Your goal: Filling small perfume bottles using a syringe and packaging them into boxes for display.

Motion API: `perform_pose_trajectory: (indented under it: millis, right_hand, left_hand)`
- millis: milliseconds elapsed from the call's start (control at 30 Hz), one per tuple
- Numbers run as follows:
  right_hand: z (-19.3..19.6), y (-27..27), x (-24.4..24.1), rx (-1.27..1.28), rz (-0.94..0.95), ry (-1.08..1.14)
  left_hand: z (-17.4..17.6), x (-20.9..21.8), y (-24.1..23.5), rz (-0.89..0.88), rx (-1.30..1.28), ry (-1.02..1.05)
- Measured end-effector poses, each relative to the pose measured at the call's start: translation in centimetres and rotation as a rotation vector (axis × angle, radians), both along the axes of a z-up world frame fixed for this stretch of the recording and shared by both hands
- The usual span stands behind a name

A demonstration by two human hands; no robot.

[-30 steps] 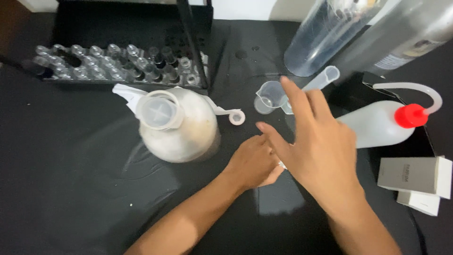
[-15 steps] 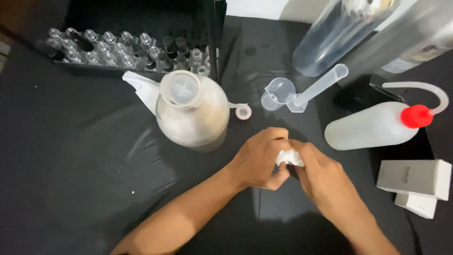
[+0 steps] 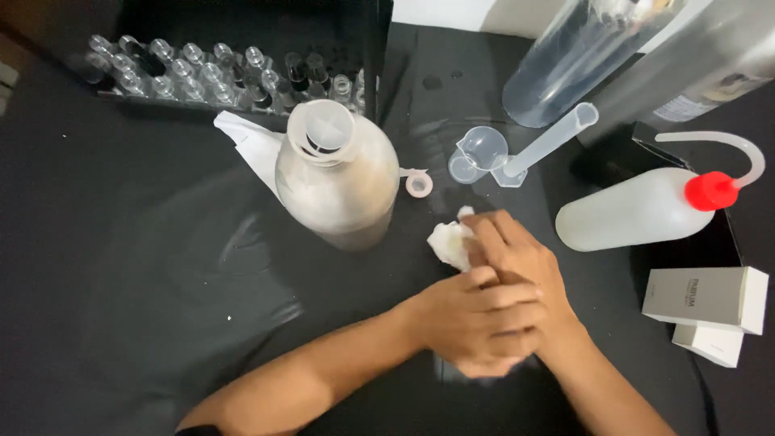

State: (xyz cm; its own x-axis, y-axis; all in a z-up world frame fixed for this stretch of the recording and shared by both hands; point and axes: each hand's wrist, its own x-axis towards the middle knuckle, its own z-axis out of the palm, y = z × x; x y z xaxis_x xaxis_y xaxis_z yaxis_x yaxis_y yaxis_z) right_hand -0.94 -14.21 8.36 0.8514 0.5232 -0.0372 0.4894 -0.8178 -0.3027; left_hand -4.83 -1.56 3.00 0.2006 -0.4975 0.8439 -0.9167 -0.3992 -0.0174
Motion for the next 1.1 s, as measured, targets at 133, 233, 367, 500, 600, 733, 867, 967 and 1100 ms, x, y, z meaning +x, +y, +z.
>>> perform_pose_trajectory:
  millis: [133, 233, 367, 500, 600, 733, 867, 967, 1100]
  right_hand:
    - [-2.3, -1.6, 0.5, 0.141, 0.24, -0.085]
    - [-3.3, -2.8, 0.6, 0.179, 0.237, -0.053]
    - [-4.6, -4.0, -0.2, 0.276, 0.202, 0.023]
    - [-4.9, -5.6, -1.8, 0.368, 0.139, 0.073]
    - [-2.1, -6.7, -4.9, 0.481, -0.131, 0.147]
    - [-1.9, -8.3, -8.7, 0.458, -0.259, -0.023]
    - [-3.5, -8.5, -11.5, 0.568, -0.572, 0.132]
    - [-3.4, -8.2, -13.3, 0.661, -0.74, 0.187]
    - [-0.8, -6.0, -12.7, 0.811, -0.665, 0.26]
  left_hand:
    - [0.7, -0.1, -0.3, 0.007, -0.028, -0.024]
    - [0.9, 0.1, 0.1, -0.037, -0.032, 0.048]
    - [0.7, 0.0, 0.1, 0.003, -0.038, 0.037]
    - [1.1, -0.4, -0.8, -0.121, -0.109, 0.021]
    - [3.8, -3.1, 0.0, -0.143, -0.017, 0.054]
    - [9.3, -5.7, 5.0, -0.107, 0.074, 0.324]
    - [5.9, -5.4, 14.7, 0.31, 0.408, 0.593]
    - [4.3, -4.6, 20.5, 0.717, -0.01, 0.385]
    - [1.9, -2.4, 23.4, 0.847, 0.153, 0.727]
